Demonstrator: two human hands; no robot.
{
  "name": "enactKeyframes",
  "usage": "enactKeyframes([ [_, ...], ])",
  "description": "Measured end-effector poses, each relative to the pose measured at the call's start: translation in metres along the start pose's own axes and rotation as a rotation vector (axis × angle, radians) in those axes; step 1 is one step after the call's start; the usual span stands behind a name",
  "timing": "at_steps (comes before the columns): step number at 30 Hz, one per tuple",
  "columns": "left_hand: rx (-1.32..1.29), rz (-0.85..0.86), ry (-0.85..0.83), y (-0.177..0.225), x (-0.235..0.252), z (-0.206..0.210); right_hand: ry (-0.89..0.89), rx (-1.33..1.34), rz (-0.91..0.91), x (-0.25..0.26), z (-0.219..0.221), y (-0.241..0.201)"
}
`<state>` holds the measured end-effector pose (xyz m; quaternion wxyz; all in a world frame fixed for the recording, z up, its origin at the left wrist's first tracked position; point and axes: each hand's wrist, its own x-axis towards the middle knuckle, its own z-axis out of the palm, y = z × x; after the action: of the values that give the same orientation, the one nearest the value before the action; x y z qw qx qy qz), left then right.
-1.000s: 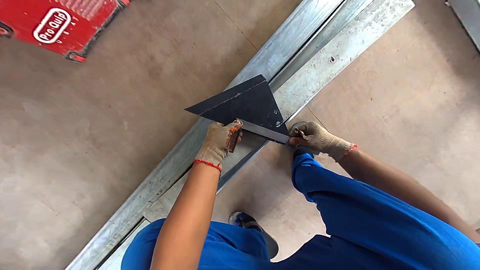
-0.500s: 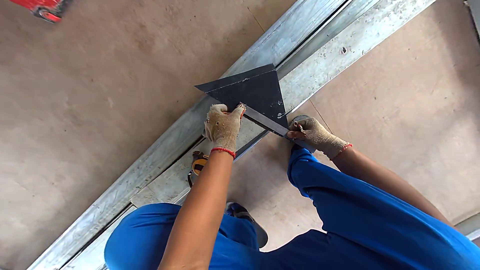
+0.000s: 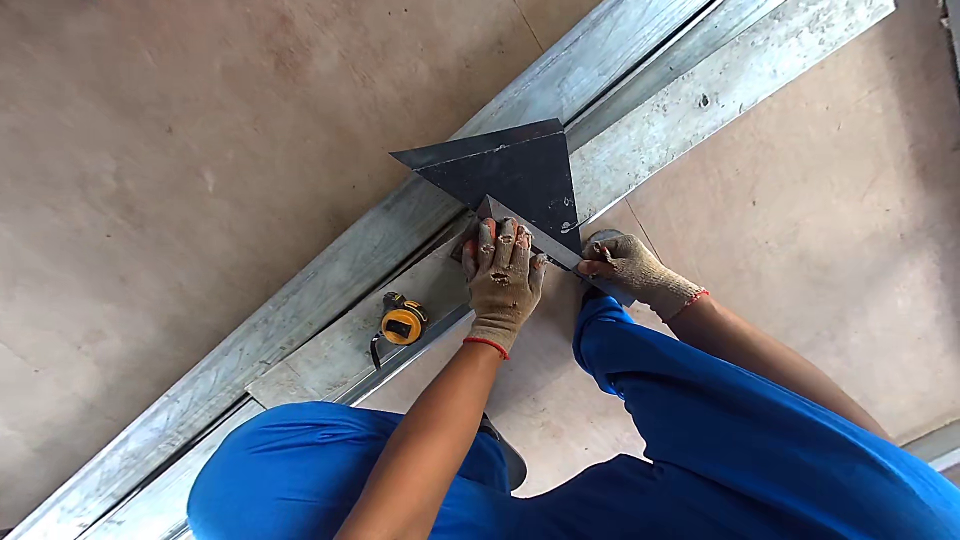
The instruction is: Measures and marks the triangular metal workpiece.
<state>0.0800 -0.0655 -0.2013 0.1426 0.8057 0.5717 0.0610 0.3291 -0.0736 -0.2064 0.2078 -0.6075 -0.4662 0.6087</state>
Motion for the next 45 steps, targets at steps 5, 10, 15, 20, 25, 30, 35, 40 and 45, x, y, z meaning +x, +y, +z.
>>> enactKeyframes([
  [5,0.002,-0.005,0.002,-0.002,0.0,0.003,-0.004,0.016,0.019,0.0,0.0,-0.002],
  [10,-0.029,-0.11,0.083,0.01,0.008,0.013,-0.022,0.031,0.054,0.0,-0.002,-0.001],
  [15,-0.061,-0.146,0.078,0.013,0.011,0.014,-0.054,0.048,0.06,0.002,-0.004,0.003],
  [20,-0.072,-0.163,0.157,0.013,0.015,0.022,-0.078,0.086,0.028,0.003,-0.004,0.003],
  [25,-0.073,-0.151,0.151,0.012,0.016,0.021,-0.104,-0.05,0.012,-0.001,-0.016,0.0],
  [30,-0.059,-0.128,0.163,0.011,0.015,0.022,0.259,-0.052,0.039,-0.024,-0.052,-0.027],
  [35,-0.051,-0.033,0.091,0.006,0.005,0.016,0.439,-0.034,-0.353,-0.023,-0.048,-0.07],
  [40,-0.017,-0.025,0.115,0.006,0.003,0.021,0.294,0.051,-0.497,0.007,-0.006,-0.089],
  [45,-0.019,-0.034,0.199,0.005,0.002,0.034,0.222,-0.184,-0.571,0.028,0.014,-0.086],
])
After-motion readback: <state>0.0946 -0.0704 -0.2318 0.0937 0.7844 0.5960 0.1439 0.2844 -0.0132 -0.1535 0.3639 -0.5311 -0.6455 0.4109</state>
